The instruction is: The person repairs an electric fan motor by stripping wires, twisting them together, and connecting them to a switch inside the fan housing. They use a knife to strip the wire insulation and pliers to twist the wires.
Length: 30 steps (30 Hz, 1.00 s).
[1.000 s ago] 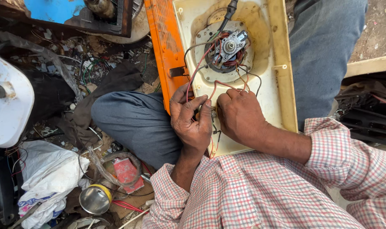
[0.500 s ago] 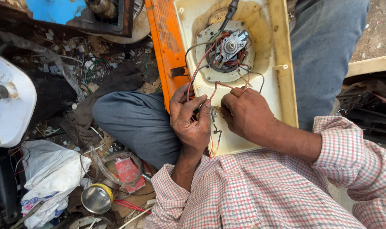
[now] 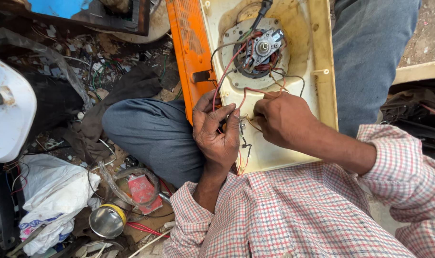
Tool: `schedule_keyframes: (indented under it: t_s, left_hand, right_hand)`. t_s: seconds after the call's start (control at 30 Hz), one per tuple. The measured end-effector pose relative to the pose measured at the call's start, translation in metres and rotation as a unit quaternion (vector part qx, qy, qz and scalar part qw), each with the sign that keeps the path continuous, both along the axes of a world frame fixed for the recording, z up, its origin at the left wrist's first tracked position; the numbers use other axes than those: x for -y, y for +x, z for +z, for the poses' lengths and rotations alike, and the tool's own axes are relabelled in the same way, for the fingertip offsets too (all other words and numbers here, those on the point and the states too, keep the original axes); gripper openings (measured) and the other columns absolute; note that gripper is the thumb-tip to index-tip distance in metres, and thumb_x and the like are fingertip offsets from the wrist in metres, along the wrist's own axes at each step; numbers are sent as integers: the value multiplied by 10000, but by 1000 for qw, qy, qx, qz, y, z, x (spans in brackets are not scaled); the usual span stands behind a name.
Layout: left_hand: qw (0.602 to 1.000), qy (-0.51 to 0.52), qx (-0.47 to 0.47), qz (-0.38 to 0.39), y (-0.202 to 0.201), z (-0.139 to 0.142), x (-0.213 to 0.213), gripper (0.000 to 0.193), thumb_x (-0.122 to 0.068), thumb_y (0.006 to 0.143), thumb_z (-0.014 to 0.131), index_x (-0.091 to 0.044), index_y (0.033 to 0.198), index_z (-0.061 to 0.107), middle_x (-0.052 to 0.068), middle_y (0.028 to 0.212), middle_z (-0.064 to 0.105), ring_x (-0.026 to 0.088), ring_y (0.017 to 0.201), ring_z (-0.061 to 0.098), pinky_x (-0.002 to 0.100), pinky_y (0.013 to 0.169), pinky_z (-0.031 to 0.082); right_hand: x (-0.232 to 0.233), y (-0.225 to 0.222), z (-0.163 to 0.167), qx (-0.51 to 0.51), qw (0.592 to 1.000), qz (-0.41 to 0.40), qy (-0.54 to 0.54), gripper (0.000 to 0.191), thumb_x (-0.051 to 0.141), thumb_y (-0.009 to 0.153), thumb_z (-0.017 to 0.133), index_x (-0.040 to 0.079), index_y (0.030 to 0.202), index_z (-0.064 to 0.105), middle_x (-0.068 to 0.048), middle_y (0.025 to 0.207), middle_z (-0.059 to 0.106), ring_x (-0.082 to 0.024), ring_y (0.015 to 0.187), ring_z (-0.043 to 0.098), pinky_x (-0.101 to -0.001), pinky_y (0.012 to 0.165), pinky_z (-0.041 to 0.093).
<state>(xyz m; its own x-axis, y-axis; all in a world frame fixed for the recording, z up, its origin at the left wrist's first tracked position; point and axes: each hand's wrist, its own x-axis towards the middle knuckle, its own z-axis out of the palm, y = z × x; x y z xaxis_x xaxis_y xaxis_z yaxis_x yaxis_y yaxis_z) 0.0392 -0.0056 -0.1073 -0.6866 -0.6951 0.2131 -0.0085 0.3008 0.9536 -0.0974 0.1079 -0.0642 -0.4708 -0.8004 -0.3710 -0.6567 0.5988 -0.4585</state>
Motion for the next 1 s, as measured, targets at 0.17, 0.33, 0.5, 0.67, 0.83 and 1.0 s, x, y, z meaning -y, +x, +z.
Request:
schedule_keyframes:
  t_s: [0.17,0.33,0.5,0.67,0.83,1.0]
  left_hand:
    - [1000,5,-8,3,-2,-1,0,167,-28,937,790,-41,1096,739,169,1384,570,240,1195,668,334,1030,575]
    - [1000,3,-13,3,-1,-3,0,154,-25,950,782,-40,1095,737,166,1392,567,246,1218,665,342,1050,567]
    - [1000,9,-12,-4,0,-5,2,168,-28,946,784,-40,1105,732,164,1393,563,246,1229,658,346,1053,574]
    - [1000,8,-14,-4,2,-6,3,175,-28,942,794,-43,1105,733,164,1401,562,249,1238,658,347,1062,571]
    - [1000,1,-21,-10,2,-7,5,181,-23,949,783,-40,1120,728,172,1394,554,259,1260,643,347,1068,578]
    - [1000,10,-23,-12,2,-7,4,173,-23,952,777,-34,1117,727,177,1392,554,251,1246,648,344,1056,581]
  right_hand:
    - [6,-1,0,37,999,-10,14,182,235,839,711,55,855,737,-139,851,711,-360,800,705,-492,711,569]
    - [13,-1,-3,47,998,8,42,178,233,850,696,63,864,744,-157,870,703,-374,755,706,-500,682,573]
    - [10,2,-6,37,999,-5,10,197,238,854,688,44,831,712,-155,824,702,-374,719,700,-497,663,570]
    - [11,5,-9,11,1000,-12,17,180,216,843,680,48,781,699,-149,811,698,-377,711,688,-512,648,555]
    - [15,4,-9,14,999,-9,33,201,234,850,679,41,798,702,-157,805,694,-372,700,694,-505,653,564]
    - [17,4,-8,14,999,-6,39,213,236,856,677,33,794,699,-167,790,693,-369,700,699,-504,649,570]
